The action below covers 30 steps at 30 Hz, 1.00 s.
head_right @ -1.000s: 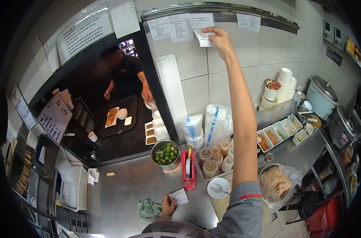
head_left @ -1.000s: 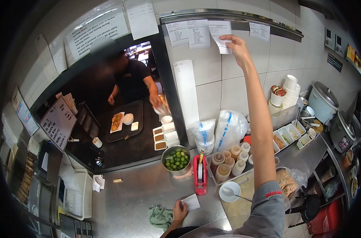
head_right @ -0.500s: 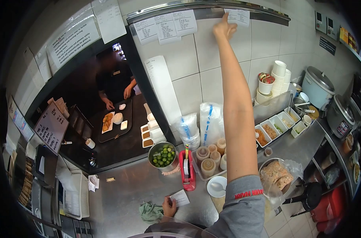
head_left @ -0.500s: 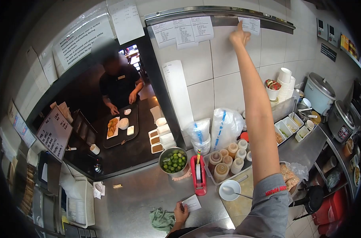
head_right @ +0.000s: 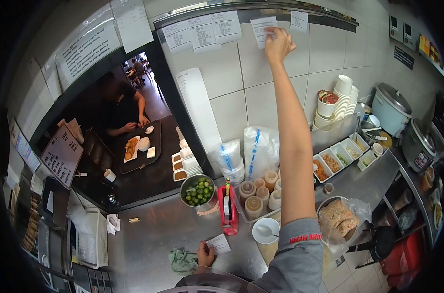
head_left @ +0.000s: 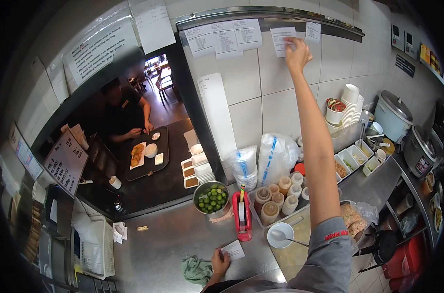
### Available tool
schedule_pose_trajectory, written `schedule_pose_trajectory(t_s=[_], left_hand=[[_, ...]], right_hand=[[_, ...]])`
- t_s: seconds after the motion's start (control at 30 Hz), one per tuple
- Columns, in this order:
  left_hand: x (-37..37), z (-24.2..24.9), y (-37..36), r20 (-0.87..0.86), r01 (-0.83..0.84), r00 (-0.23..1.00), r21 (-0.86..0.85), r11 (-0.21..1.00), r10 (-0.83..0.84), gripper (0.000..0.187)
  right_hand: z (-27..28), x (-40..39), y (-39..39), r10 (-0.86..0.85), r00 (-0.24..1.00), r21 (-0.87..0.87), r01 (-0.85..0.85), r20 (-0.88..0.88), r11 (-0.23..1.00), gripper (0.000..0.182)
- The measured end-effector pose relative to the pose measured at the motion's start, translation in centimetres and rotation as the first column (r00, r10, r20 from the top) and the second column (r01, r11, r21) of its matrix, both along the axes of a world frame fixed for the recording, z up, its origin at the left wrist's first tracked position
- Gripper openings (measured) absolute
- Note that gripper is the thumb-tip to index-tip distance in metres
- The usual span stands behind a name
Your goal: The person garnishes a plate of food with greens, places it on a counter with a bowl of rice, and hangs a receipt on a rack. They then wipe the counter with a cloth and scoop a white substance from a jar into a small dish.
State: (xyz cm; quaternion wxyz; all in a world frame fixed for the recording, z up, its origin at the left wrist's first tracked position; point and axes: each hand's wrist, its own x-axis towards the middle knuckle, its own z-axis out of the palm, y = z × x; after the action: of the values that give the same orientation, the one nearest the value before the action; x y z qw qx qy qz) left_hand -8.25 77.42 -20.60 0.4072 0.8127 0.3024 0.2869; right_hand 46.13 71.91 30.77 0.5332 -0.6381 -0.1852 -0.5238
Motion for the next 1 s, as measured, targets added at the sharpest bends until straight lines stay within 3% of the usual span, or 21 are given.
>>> schedule_pose_trajectory(t_s=[0.03, 0.07, 0.13, 0.23, 0.33, 0.43, 0.53, 0.6, 0.63, 0.67, 0.77, 0.87, 0.97, 1.0], left_hand=[[-0.1, 0.1, 0.0, -0.005, 0.003, 1.000, -0.004, 1.000, -0.003, 0.019], [-0.1, 0.2, 0.0, -0.005, -0.002, 1.000, -0.007, 1.000, 0.002, 0.019], [0.1, 1.1, -0.3, -0.003, -0.008, 1.000, -0.014, 1.000, 0.008, 0.020], [0.1, 0.7, -0.1, 0.036, -0.019, 0.999, 0.030, 0.999, 0.018, 0.019], [0.1, 0.4, -0.1, 0.043, -0.017, 0.999, 0.010, 1.000, 0.017, 0.020], [0.2, 0.4, -0.2, 0.060, -0.015, 0.998, 0.039, 0.999, 0.013, 0.020], [0.1, 0.1, -0.1, 0.052, -0.021, 0.998, 0.015, 1.000, 0.020, 0.020], [0.0, -0.1, -0.1, 0.017, -0.020, 1.000, 0.004, 1.000, 0.020, 0.021], [0.0, -0.1, 0.0, -0.001, -0.020, 1.000, -0.001, 1.000, 0.020, 0.021], [0.0, -0.1, 0.0, -0.003, -0.019, 1.000, 0.002, 1.000, 0.019, 0.021], [0.3, 0.3, 0.0, 0.006, -0.021, 1.000, 0.011, 1.000, 0.021, 0.022], [0.0, 0.2, -0.2, 0.017, -0.019, 1.000, 0.017, 1.000, 0.019, 0.021], [0.2, 0.7, -0.3, 0.018, -0.018, 1.000, 0.024, 1.000, 0.018, 0.021], [0.2, 0.6, -0.2, 0.019, -0.016, 1.000, 0.025, 1.000, 0.015, 0.020]], right_hand=[[0.2, -0.4, -0.2, 0.013, 0.995, -0.007, -0.012, 0.104, 1.000, 0.019], [0.6, -0.8, -0.2, 0.279, 0.951, 0.098, -0.293, 0.129, 0.951, 0.020], [1.4, -1.7, -0.5, 0.707, 0.660, 0.262, -0.751, 0.255, 0.606, 0.021], [1.8, -0.2, -0.7, 0.852, 0.501, 0.163, -0.838, -0.152, 0.522, 0.020], [3.0, 1.2, 0.7, 0.698, 0.657, 0.132, -0.694, -0.285, 0.708, 0.019], [5.2, 2.1, 1.6, 0.478, 0.860, 0.029, -0.481, -0.178, 0.876, 0.018], [6.6, 3.2, 1.4, 0.561, 0.825, 0.123, -0.551, -0.068, 0.826, 0.029], [6.5, 3.7, 0.9, 0.230, 0.951, 0.253, -0.176, -0.206, 0.951, 0.040], [6.2, 4.0, 0.5, 0.058, 0.955, 0.293, 0.031, -0.290, 0.956, 0.046], [5.6, 4.2, -0.6, 0.154, 0.909, 0.259, -0.053, -0.387, 0.964, 0.063], [3.0, 7.0, -0.6, 0.003, 0.805, 0.082, 0.057, -0.594, 0.995, 0.052], [0.1, 7.3, -0.7, -0.180, 0.919, 0.016, 0.199, -0.350, 0.980, 0.036], [-1.6, 8.7, -0.2, -0.001, 1.000, 0.156, 0.005, -0.027, 0.988, 0.021], [-1.8, 8.8, -0.1, 0.028, 0.998, 0.185, -0.019, -0.047, 0.983, 0.022]])
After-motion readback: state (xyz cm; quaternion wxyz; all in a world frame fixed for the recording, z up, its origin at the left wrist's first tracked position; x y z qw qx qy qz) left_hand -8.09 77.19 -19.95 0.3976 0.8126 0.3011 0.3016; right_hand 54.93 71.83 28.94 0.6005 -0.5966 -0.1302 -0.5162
